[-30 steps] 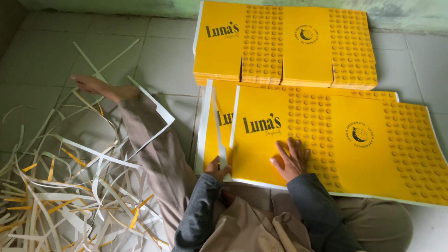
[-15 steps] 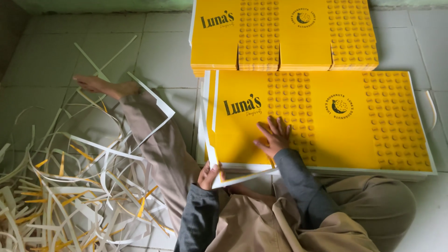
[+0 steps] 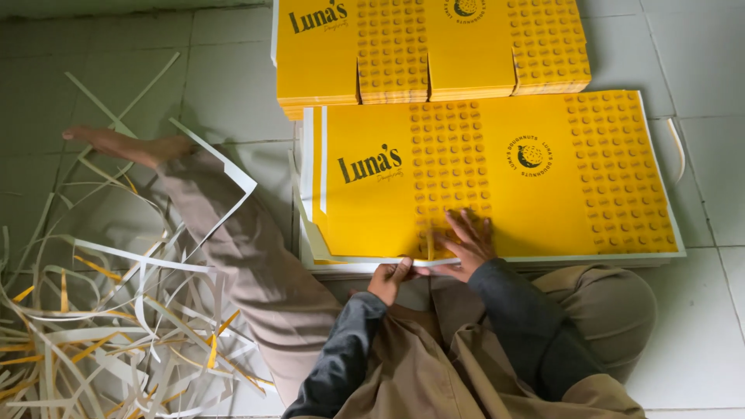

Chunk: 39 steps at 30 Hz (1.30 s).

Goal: Peeling adhesive backing strips from yellow cardboard boxes

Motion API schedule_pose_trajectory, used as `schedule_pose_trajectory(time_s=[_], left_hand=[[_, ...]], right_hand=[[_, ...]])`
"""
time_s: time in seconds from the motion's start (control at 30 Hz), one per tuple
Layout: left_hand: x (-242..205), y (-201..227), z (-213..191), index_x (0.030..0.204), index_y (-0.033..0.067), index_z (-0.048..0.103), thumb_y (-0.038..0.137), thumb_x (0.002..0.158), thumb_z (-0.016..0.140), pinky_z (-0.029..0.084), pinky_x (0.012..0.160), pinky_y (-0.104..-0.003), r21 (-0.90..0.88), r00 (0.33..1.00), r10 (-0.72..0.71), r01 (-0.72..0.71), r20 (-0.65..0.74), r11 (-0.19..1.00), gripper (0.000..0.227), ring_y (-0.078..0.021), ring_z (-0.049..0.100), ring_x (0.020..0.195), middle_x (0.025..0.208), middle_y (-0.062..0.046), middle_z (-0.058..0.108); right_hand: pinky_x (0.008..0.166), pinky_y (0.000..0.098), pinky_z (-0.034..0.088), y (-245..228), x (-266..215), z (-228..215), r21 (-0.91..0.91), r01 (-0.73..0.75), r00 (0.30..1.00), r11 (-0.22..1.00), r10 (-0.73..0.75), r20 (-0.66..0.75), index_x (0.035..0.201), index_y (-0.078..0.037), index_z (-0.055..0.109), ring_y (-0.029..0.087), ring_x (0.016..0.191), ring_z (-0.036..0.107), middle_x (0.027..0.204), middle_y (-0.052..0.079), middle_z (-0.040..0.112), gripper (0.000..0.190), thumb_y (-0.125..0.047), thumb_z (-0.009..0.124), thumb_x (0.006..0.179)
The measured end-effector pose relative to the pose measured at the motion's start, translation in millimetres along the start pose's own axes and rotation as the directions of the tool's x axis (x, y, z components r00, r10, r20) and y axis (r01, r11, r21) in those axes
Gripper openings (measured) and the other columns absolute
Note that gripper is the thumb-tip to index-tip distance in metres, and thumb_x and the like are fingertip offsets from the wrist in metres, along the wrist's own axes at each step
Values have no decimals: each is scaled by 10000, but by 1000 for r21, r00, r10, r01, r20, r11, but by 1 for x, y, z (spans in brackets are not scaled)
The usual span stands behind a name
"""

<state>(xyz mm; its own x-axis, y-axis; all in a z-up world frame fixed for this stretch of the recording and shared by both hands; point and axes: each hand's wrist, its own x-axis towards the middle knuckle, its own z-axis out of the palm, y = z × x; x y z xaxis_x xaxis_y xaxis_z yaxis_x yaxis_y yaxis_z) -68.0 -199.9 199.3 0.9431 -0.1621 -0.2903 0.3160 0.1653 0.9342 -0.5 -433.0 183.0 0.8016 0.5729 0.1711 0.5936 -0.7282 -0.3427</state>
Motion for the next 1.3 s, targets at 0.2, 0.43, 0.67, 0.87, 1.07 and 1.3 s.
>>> schedule_pose_trajectory(time_s=[0.2,0.43,0.67,0.87,1.07,1.3], left_hand=[[-40,88,-4,725,-13,747,226,999,659,600,735,-309,-366,999,34,-28,9,930,374,-200,737,694,726,-159,766],[-2,-1,-36,711,-66,725,303,994,698,566,893,-550,-469,931,10,-194,-365,862,466,-378,780,802,796,-262,765],[5,-42,-50,870,24,630,256,1005,623,518,1006,-638,-712,990,102,-143,-100,688,269,-413,750,984,978,-305,760],[-6,-28,-38,975,72,630,281,1020,560,441,1076,-687,-762,958,262,-79,121,643,225,-479,684,1124,1144,-324,727],[25,-8,-17,1062,174,701,364,1022,569,458,1086,-655,-747,982,180,-158,-51,646,235,-458,658,1206,1245,-241,718],[98,-85,87,1384,5,577,293,867,870,535,1051,-512,-40,938,265,-262,222,964,660,-412,623,1209,1341,-238,620]], right_hand=[[1236,579,120,-74,36,-54,713,106,994,693,-80,-71,1627,-298,283,332,1553,223,1698,78,267,592,-407,421,1062],[1158,480,321,29,2,22,51,-9,943,999,26,-333,1441,-364,603,326,1361,480,1533,30,468,556,-469,696,903],[1198,656,190,92,-47,39,-163,-373,926,913,357,-118,1608,-326,297,472,1493,255,1655,154,253,1049,-394,824,703],[1245,453,289,158,-70,50,-83,-236,971,968,233,-44,1394,-385,580,271,1459,432,1516,30,516,501,-500,666,914],[1128,489,337,148,-82,-76,-206,-464,859,862,494,133,1318,-318,540,349,1301,482,1408,47,464,596,-586,733,822],[1065,417,519,253,-126,-7,-225,-620,728,752,658,191,1217,-302,728,257,1240,671,1238,21,748,423,-600,615,939]])
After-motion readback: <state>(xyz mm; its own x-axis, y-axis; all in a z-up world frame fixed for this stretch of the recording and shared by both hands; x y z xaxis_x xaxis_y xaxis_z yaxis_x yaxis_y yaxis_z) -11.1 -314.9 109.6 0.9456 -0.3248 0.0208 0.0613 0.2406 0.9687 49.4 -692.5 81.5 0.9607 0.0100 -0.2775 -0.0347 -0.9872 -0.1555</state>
